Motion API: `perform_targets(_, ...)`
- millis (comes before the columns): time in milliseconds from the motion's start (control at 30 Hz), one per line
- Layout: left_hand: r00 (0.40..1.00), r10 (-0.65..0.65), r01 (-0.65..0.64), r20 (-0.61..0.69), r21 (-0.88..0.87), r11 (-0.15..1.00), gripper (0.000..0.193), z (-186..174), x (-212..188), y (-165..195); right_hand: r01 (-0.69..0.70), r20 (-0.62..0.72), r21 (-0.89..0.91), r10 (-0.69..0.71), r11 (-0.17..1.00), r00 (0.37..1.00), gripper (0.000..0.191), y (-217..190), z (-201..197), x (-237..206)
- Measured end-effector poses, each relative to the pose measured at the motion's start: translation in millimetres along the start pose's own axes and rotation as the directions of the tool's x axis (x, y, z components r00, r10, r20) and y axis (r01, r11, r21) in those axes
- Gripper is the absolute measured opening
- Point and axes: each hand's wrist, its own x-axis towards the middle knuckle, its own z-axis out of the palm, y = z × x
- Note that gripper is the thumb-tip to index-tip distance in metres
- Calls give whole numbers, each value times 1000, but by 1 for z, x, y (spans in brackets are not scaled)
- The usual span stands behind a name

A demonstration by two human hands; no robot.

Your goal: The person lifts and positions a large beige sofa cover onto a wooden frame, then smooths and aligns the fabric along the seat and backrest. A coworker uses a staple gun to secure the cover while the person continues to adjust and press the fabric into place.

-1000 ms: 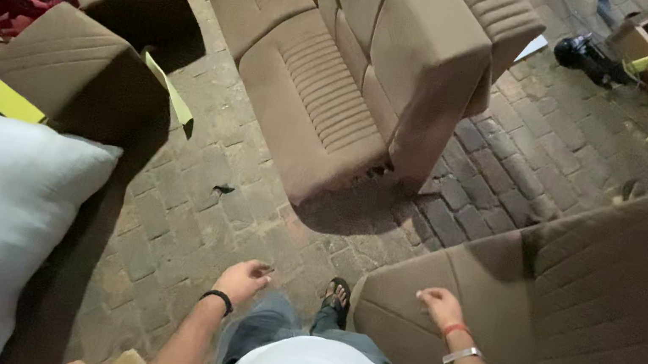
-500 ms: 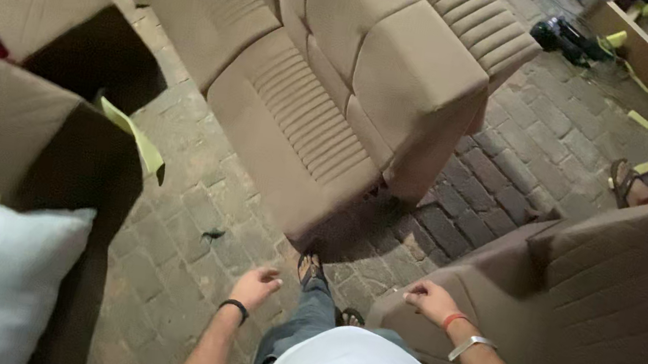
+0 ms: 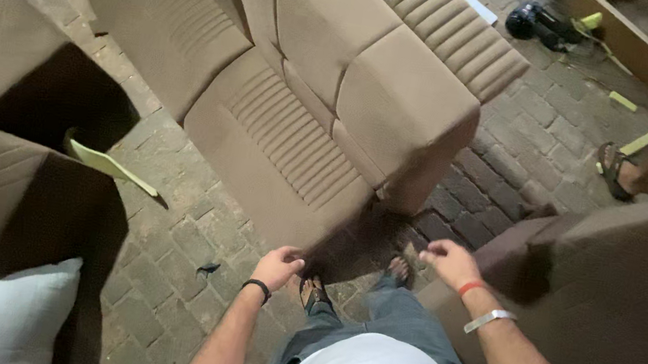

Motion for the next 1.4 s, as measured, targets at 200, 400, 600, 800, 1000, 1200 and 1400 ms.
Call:
perform_targets(200,995,-74,75,-73,5,997,50,4,20,26,359,-268,7,-344,933,900,66,-104,-118,90)
perform_targets(400,943,-284,266,-175,-121,956,50,31,33,75,637,-517,-53,-566,769,641,79,-250,-261,196)
perform_targets(600,968,-210,213,-134,2,977,47,113,70,112,675,-347,-246,-713,696,609,91,-274,-166,265)
perform_targets(800,910,-402,380,107,179,908,45,196,72,106,547,-103,-541,-695,639,711,81,-224,-101,290)
perform_targets(1000,812,-349,212,469,320,923,57,236,73,111,561,-155,-501,-706,659,691,78,-215,-113,278)
perform_targets(1200,926,-187,175,326,66,982,46,245,67,114,590,-182,-454,-718,668,672,74,-206,-109,285)
perform_targets(1400,941,-79,83,329,2,997,45,218,24,79,617,-212,-435,-740,656,638,70,-203,-103,284)
